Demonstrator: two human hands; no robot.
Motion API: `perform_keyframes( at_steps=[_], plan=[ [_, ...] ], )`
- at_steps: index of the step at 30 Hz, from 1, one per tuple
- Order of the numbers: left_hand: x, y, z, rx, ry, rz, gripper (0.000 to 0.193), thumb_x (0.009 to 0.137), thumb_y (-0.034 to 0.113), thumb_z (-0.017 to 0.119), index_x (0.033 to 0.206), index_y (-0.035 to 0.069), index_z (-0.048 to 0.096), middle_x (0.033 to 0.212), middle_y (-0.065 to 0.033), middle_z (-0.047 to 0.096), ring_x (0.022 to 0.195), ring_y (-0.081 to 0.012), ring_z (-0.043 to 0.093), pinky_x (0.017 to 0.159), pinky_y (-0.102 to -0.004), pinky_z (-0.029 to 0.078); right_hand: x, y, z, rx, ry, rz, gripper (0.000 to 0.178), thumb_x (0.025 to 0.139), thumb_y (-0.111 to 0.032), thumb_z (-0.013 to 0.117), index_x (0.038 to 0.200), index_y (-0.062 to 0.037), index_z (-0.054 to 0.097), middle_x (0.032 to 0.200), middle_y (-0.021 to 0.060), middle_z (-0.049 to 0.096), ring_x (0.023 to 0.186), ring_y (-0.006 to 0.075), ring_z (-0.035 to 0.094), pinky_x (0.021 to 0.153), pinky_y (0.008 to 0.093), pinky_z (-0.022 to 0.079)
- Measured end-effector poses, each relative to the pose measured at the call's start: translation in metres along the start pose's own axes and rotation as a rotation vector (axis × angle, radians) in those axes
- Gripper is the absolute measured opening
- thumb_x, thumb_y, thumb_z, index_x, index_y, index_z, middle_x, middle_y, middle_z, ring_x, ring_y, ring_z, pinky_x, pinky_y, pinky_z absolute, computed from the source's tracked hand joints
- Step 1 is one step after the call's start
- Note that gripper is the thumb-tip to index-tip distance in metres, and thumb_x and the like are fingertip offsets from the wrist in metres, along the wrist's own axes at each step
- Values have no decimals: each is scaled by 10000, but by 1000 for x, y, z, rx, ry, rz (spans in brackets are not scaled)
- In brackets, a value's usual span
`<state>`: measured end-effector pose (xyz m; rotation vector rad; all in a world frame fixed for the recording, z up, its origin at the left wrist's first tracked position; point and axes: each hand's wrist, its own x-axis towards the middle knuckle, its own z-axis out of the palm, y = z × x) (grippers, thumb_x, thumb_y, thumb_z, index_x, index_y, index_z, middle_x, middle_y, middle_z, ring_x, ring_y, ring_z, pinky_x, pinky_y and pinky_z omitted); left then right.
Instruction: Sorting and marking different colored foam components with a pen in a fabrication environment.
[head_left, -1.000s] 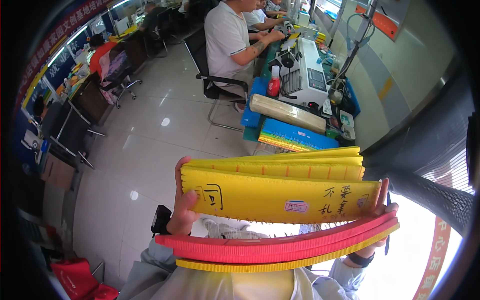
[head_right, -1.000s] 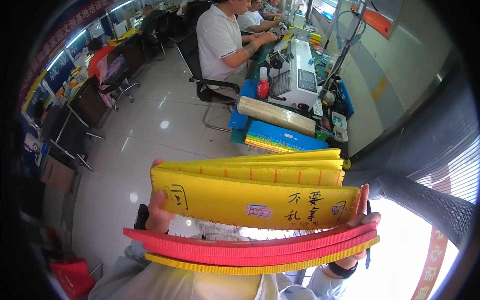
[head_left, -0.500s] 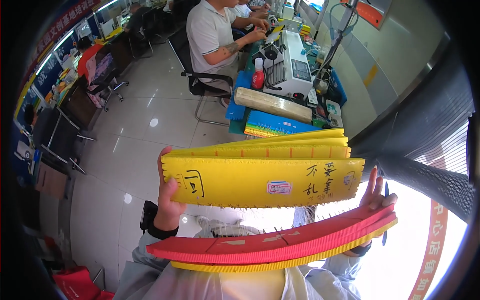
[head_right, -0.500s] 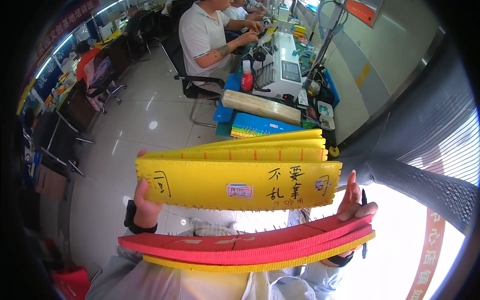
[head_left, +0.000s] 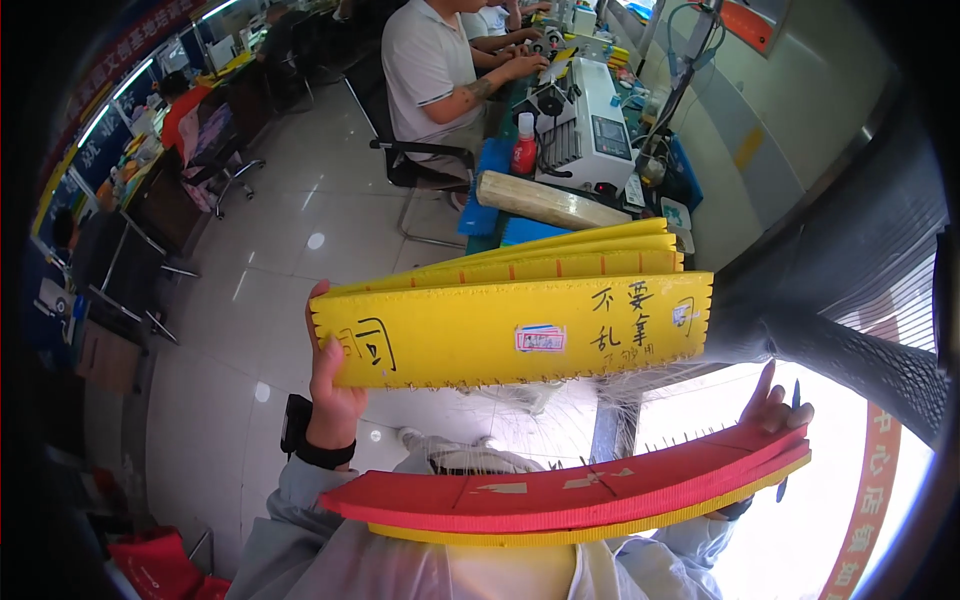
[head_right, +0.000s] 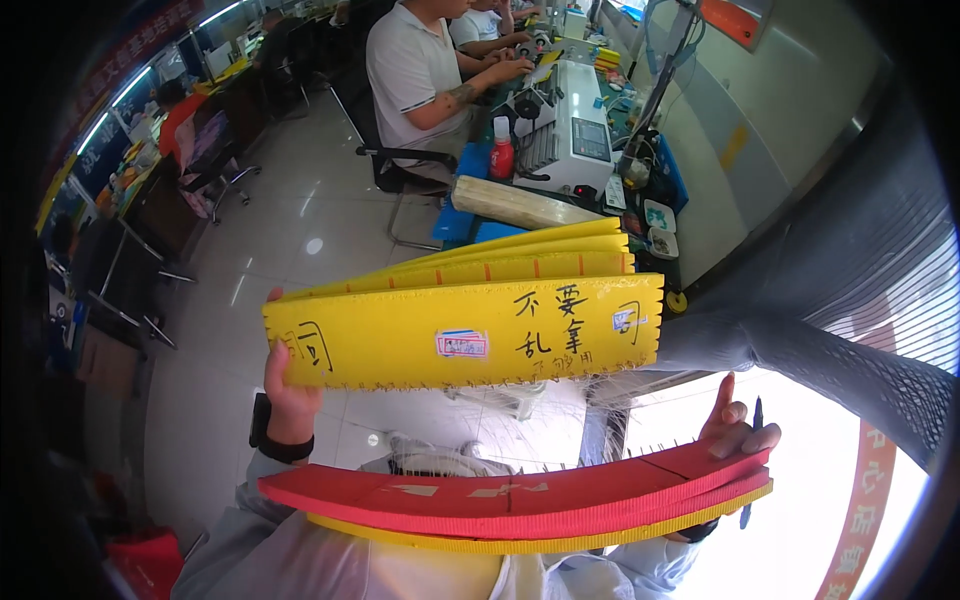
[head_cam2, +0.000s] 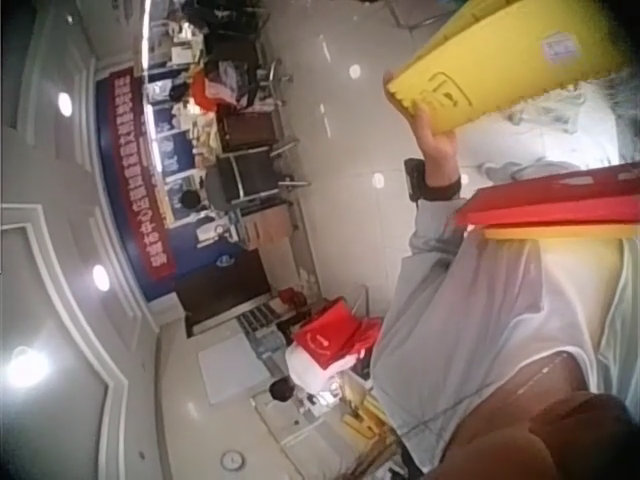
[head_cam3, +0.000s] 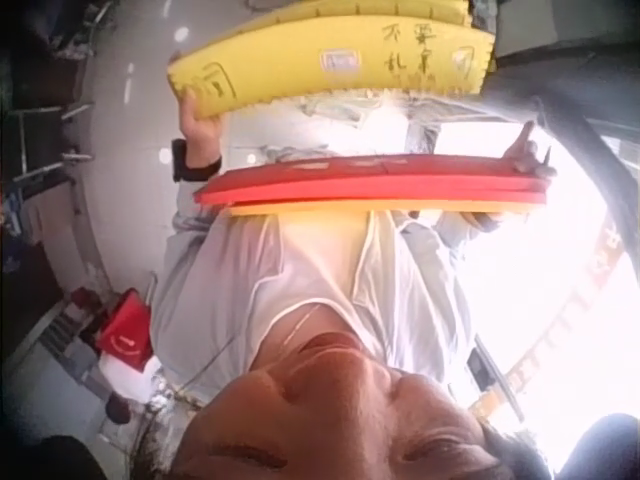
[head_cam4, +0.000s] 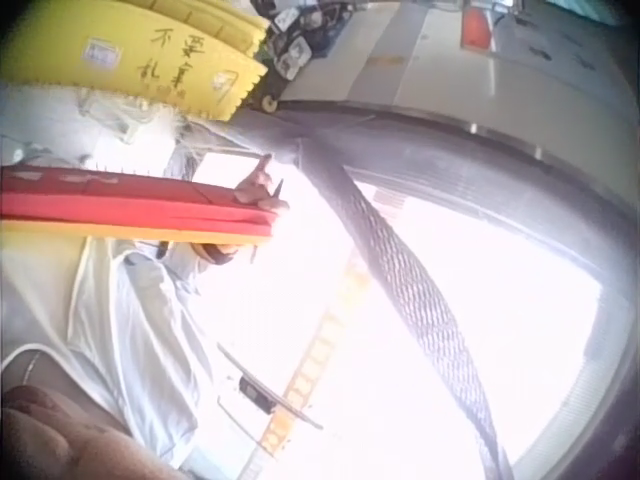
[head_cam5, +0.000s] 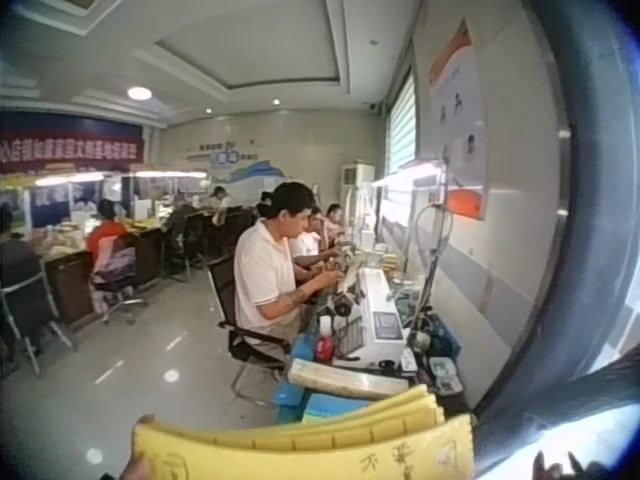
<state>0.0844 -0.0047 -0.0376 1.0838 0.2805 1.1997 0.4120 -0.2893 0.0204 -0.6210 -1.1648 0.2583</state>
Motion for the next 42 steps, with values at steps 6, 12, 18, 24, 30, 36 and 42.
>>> perform_keyframes(
  at_steps=[6,12,18,24,30,36,42],
  plan=[
    [7,10,-10,-36,89,47,551,816,295,397,1307,104,240,1200,-92,439,1097,-216,444,915,-369,361,2,-10,0,76,50,52,261,783,-291,611,887,-81,496,693,59,572,868,214,575,1045,430,178],
    [13,23,-32,-160,254,-38,424,836,315,418,1207,108,420,1133,-56,510,1064,-186,472,880,-376,372,-16,-17,-24,41,137,44,306,807,-374,541,904,-104,434,661,71,573,749,180,563,956,408,320],
    [17,33,-71,-149,294,-34,396,828,334,456,1154,109,467,1097,-54,532,1036,-174,487,844,-379,387,-14,-21,-33,-2,157,58,344,793,-359,579,929,-91,411,665,64,539,575,156,531,662,291,451],
    [21,43,-88,-81,348,-49,401,822,331,465,1146,96,460,1072,-63,532,1023,-179,491,834,-389,391,-9,-23,-34,-17,164,71,311,808,-297,570,951,-65,418,739,72,544,601,145,530,573,248,443],
    [22,48,-102,-76,410,-36,378,825,308,468,1127,80,472,1069,-68,537,1017,-178,497,822,-382,401,-15,-23,-50,82,163,14,269,862,-188,494,1059,-13,440,907,111,577,771,171,585,705,293,490],
    [19,45,-106,-237,431,-76,358,838,296,458,1113,67,475,1068,-77,537,1014,-188,505,826,-382,411,-30,-22,-81,53,119,112,372,864,-249,484,1128,5,418,974,122,566,757,161,591,633,248,504],
    [16,54,-108,-254,446,-42,378,845,316,459,1122,59,460,1084,-76,525,1009,-186,507,832,-370,412,-48,-17,-77,-201,273,61,461,867,-340,456,1167,2,379,933,100,559,696,122,579,571,222,495]
  ],
)
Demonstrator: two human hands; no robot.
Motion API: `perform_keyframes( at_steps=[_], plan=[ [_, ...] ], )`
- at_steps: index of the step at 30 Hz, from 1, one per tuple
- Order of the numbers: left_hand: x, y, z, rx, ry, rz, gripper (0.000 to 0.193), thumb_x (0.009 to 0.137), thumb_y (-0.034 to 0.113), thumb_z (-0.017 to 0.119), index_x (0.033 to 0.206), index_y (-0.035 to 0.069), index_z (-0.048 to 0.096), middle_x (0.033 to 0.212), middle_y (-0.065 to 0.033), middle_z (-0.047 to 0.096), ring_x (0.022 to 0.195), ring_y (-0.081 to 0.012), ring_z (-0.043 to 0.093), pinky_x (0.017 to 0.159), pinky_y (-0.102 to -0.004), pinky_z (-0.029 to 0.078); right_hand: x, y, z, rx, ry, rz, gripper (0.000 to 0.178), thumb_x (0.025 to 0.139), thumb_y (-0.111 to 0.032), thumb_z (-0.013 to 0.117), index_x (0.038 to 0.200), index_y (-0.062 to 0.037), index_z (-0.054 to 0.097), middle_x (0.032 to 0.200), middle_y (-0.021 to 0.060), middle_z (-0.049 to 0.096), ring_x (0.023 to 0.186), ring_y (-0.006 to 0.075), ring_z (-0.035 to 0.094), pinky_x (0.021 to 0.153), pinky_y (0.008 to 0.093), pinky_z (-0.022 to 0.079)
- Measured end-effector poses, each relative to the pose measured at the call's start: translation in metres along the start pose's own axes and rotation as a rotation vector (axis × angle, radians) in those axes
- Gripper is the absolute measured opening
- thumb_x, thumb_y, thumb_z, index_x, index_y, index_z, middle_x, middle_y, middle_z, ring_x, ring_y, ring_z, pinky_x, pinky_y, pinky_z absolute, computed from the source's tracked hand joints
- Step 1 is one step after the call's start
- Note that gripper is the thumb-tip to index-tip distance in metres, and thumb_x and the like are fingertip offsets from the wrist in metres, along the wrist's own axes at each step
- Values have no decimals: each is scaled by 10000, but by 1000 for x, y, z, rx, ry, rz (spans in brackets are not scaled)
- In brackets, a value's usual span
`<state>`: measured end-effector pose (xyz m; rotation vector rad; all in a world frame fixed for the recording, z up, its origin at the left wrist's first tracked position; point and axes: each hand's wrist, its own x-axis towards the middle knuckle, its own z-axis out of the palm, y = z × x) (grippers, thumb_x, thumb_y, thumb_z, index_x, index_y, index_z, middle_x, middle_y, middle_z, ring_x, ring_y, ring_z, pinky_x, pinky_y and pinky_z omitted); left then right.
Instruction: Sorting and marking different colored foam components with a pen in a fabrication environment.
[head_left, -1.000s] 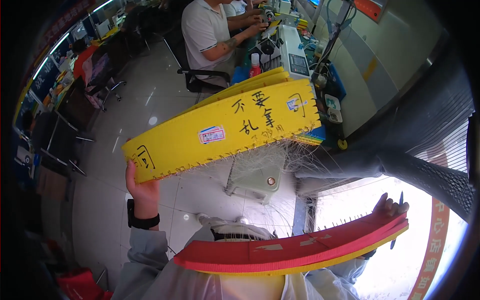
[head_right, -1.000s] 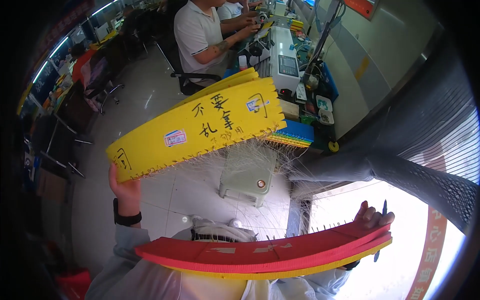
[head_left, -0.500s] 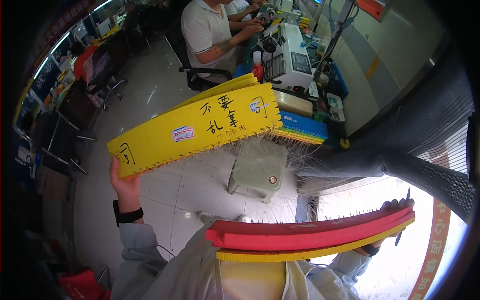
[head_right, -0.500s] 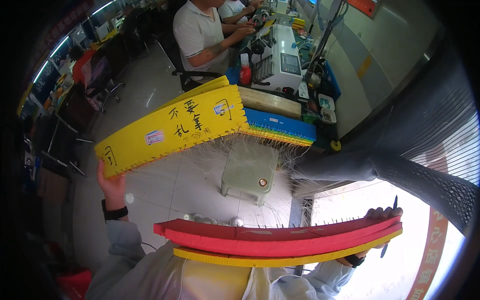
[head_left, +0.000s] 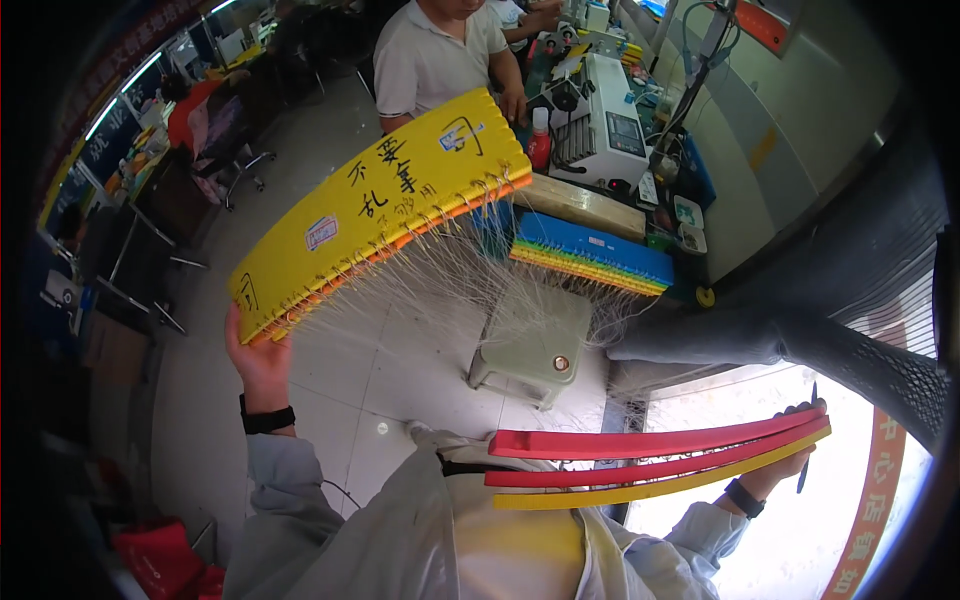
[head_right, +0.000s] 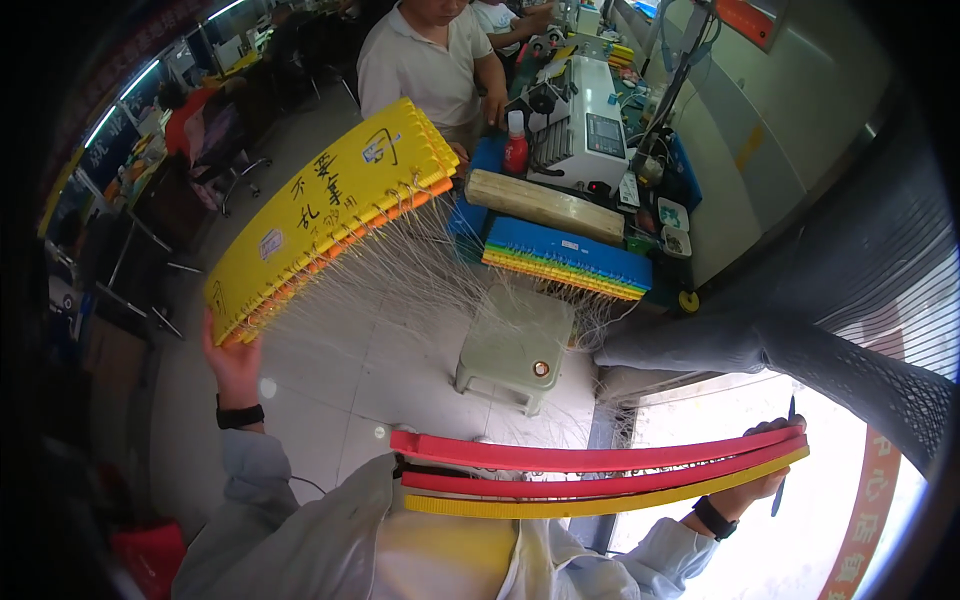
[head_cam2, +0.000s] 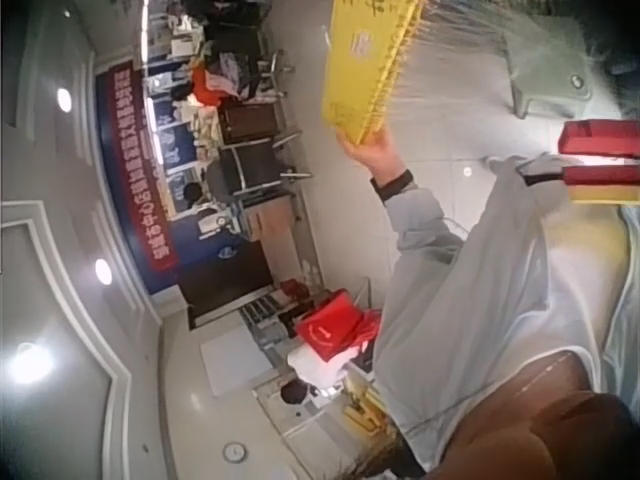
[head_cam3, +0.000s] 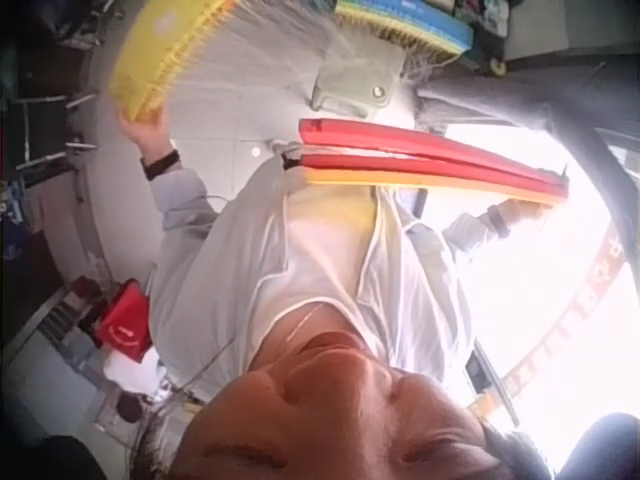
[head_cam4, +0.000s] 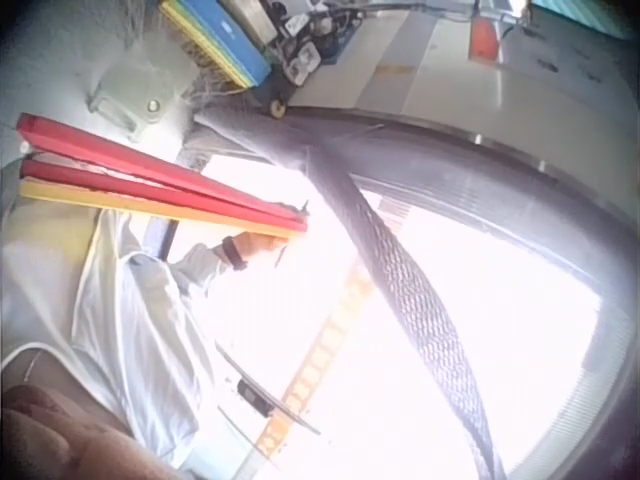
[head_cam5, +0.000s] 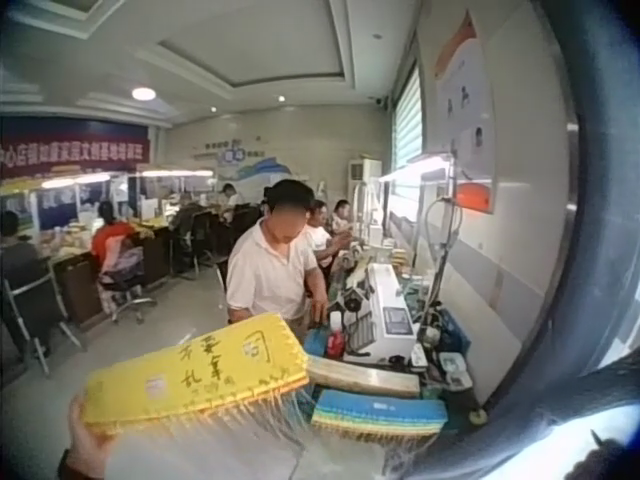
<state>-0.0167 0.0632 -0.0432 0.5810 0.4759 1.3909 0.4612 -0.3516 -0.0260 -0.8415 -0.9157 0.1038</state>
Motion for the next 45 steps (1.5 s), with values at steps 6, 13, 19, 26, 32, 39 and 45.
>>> perform_keyframes(
  at_steps=[6,13,19,26,32,39,45],
  plan=[
    [-5,31,-6,60,100,95,365,860,315,452,1122,62,461,1065,-68,524,977,-179,515,830,-349,407,-18,-12,-40,-188,47,164,511,899,-415,309,1206,-7,329,1054,105,495,888,145,526,706,234,443],
    [-11,80,-58,127,165,280,390,849,310,478,1151,66,436,1078,-75,510,998,-182,498,825,-317,406,-49,-9,-50,-280,472,354,480,893,-368,366,1210,-9,342,1079,118,491,983,177,502,762,263,435],
    [-16,94,-56,126,192,378,445,836,313,498,1184,53,401,1112,-113,477,1017,-205,482,836,-319,403,-74,-6,-73,-353,597,414,474,871,-358,422,1189,-12,358,1070,123,491,986,188,499,784,285,436],
    [-17,97,-47,126,169,394,462,835,278,510,1197,22,378,1144,-138,454,1052,-248,459,868,-369,400,-83,4,-68,-453,658,462,479,873,-375,426,1181,-13,361,1084,123,461,1018,182,445,838,303,364],
    [-13,107,-51,170,198,283,455,833,252,505,1199,19,369,1145,-154,444,1064,-260,448,859,-398,402,-85,19,-33,-299,583,548,469,860,-366,447,1173,-24,381,1081,121,486,1012,191,479,827,316,405],
    [-12,83,-52,152,149,324,443,833,247,500,1195,30,366,1133,-147,435,1048,-260,454,854,-395,399,-97,53,56,28,403,618,463,866,-394,429,1171,-48,395,1099,106,491,1028,208,476,860,335,387],
    [-14,74,-44,93,120,311,447,833,268,500,1188,30,370,1121,-136,450,1027,-248,470,836,-369,407,-79,58,131,126,485,603,438,890,-396,367,1172,-63,398,1101,90,493,1027,190,479,858,330,382]
  ],
)
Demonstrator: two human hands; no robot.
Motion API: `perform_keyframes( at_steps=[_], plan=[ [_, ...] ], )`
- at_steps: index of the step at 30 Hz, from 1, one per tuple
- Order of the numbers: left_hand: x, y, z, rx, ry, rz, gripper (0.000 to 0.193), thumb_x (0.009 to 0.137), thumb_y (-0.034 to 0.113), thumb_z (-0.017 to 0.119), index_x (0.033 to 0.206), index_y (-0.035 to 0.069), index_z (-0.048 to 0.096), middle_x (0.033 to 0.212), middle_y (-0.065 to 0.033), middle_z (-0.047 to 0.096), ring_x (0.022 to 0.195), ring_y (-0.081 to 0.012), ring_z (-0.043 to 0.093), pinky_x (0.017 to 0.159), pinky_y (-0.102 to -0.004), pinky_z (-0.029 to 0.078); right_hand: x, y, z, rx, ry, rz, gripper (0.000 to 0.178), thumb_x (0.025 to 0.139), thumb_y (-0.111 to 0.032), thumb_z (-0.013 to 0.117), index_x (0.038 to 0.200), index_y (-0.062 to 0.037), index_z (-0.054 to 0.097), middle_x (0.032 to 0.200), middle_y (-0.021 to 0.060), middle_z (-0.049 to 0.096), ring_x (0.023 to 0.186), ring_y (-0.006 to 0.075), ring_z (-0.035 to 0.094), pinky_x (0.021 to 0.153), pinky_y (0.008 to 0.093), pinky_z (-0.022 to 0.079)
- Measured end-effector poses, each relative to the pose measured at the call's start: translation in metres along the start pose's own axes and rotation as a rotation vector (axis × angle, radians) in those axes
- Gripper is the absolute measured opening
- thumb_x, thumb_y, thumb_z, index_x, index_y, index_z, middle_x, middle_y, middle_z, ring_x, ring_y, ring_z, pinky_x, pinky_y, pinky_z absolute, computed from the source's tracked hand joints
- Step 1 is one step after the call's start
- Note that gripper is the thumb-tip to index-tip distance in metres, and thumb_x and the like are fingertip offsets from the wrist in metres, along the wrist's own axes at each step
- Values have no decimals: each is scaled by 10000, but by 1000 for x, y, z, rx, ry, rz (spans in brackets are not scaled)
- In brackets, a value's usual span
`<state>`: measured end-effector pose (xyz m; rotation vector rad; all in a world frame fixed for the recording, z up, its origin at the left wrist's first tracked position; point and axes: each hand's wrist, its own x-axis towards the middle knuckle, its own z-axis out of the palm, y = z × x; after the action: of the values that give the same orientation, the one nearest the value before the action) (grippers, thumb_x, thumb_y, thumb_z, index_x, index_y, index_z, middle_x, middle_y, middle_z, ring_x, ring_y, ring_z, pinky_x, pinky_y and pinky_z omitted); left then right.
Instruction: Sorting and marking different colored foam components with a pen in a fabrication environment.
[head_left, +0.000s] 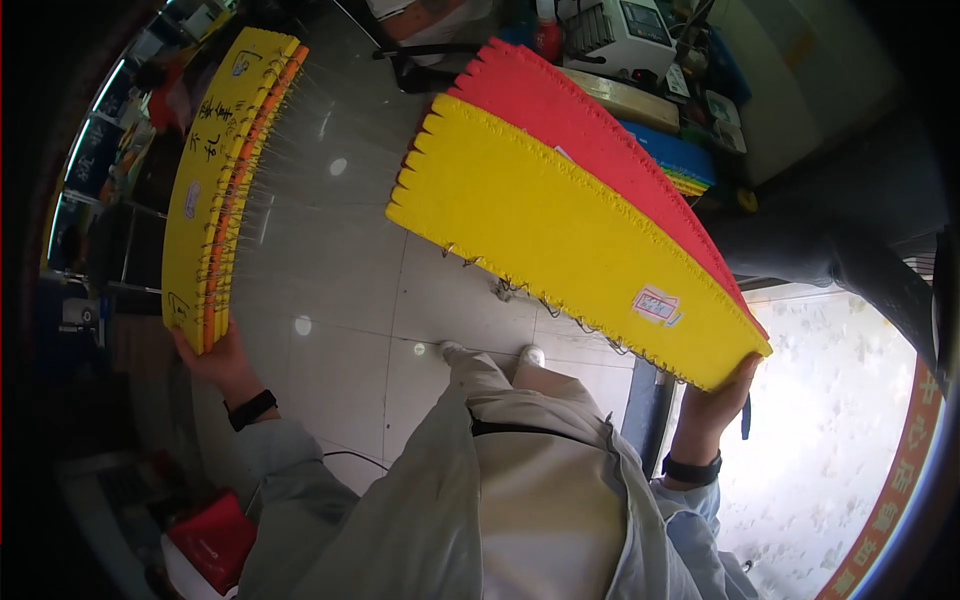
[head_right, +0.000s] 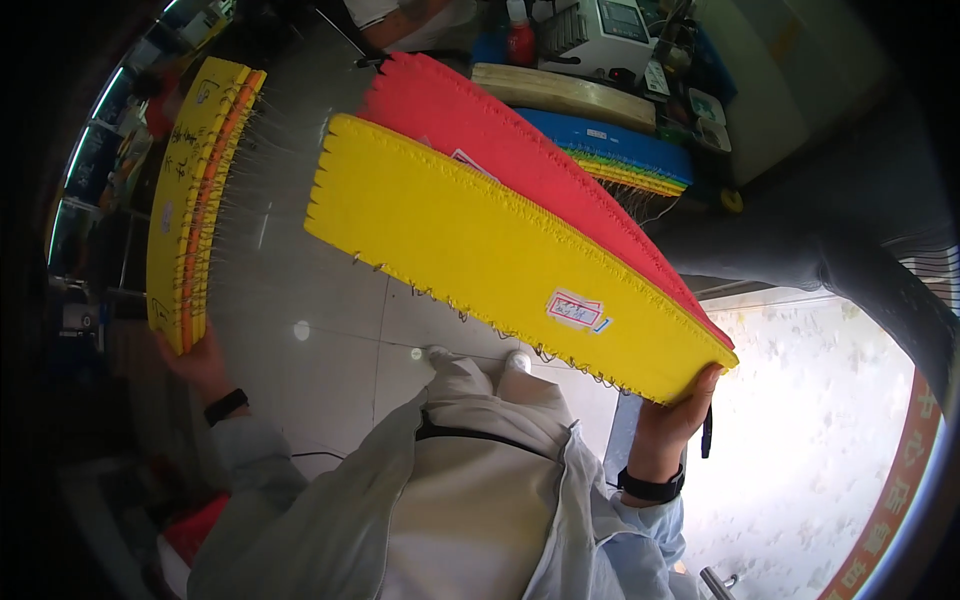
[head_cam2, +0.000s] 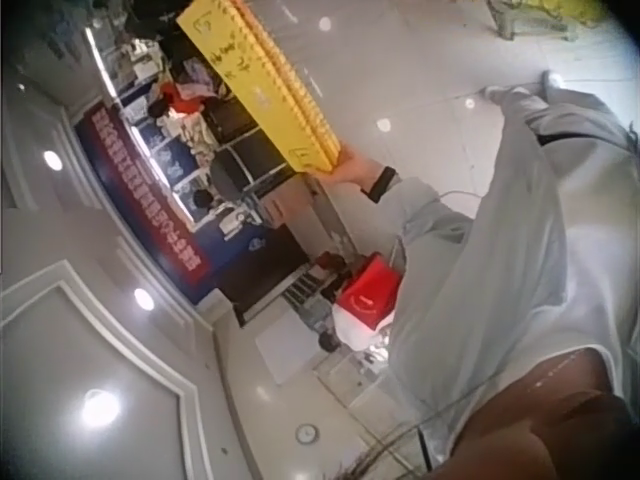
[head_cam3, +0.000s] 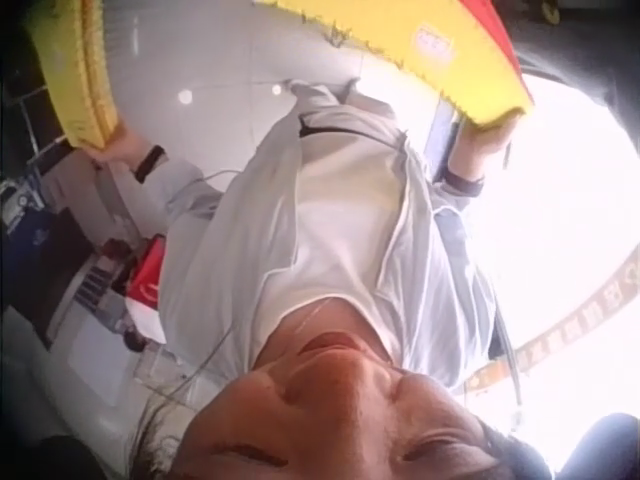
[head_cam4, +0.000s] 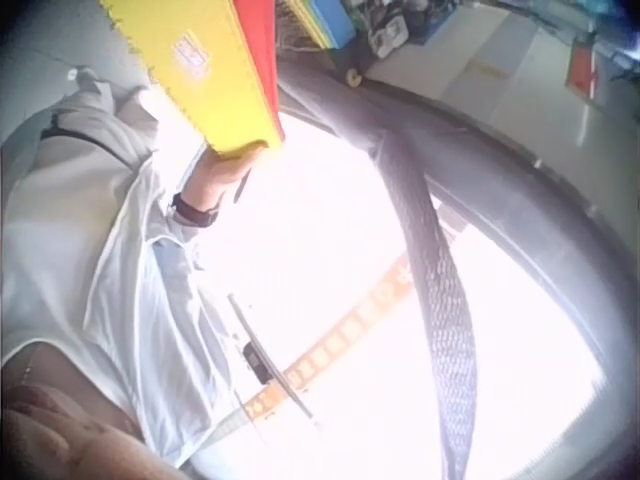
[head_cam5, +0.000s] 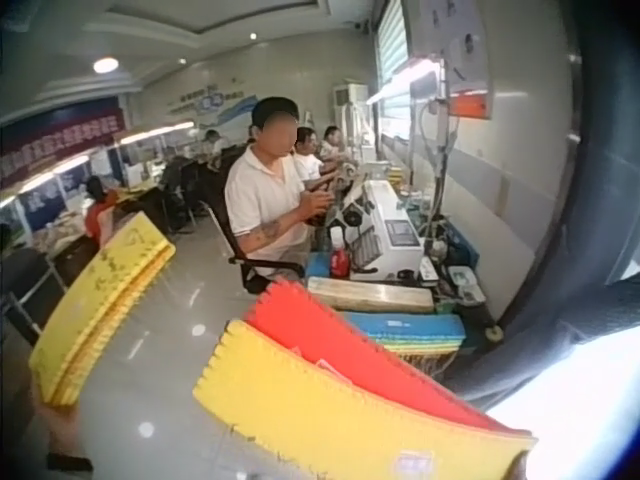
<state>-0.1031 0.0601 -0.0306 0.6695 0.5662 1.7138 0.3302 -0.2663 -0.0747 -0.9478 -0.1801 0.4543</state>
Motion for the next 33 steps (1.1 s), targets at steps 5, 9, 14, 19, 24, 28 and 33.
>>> perform_keyframes(
  at_steps=[5,9,14,19,24,28,33],
  plan=[
    [-7,-1,6,46,77,60,452,828,282,513,1179,31,379,1103,-124,467,1013,-227,482,821,-346,418,8,-2,20,-41,-40,-29,437,898,-406,334,1167,-70,408,1113,78,495,1032,182,484,848,321,385],
    [-4,2,-5,53,53,49,457,827,291,515,1182,36,381,1101,-121,469,1010,-222,483,821,-335,416,15,-7,29,-78,5,-20,446,895,-414,334,1159,-64,417,1103,76,505,1029,182,488,851,333,382],
    [-2,2,-12,149,79,74,486,823,312,521,1194,35,371,1136,-121,440,1030,-219,465,832,-329,415,26,8,4,-229,-142,35,476,867,-446,383,1130,-54,447,1037,85,533,969,183,508,821,331,378],
    [0,2,-8,292,175,159,482,829,307,521,1198,37,369,1146,-120,432,1039,-219,459,834,-328,417,27,31,-19,-253,-103,134,366,856,-313,460,1095,-37,442,993,92,532,937,184,505,822,292,383],
    [12,13,-41,193,69,33,459,836,301,516,1189,38,384,1119,-118,461,1012,-211,478,817,-321,424,27,59,-48,-323,-122,376,369,833,-291,528,1073,-27,434,972,76,516,887,142,495,802,254,384],
    [-2,16,-11,235,155,-32,441,838,287,518,1180,35,400,1130,-117,468,998,-207,492,809,-312,430,42,100,-76,-284,-2,503,313,839,-230,528,1057,-15,462,959,76,539,872,140,509,794,249,392],
    [-1,44,-29,314,231,-67,442,841,260,516,1194,27,390,1151,-132,458,1011,-225,492,830,-321,430,72,166,-107,-325,87,613,320,834,-231,539,1058,-14,469,954,80,544,848,145,516,762,255,408]
  ],
)
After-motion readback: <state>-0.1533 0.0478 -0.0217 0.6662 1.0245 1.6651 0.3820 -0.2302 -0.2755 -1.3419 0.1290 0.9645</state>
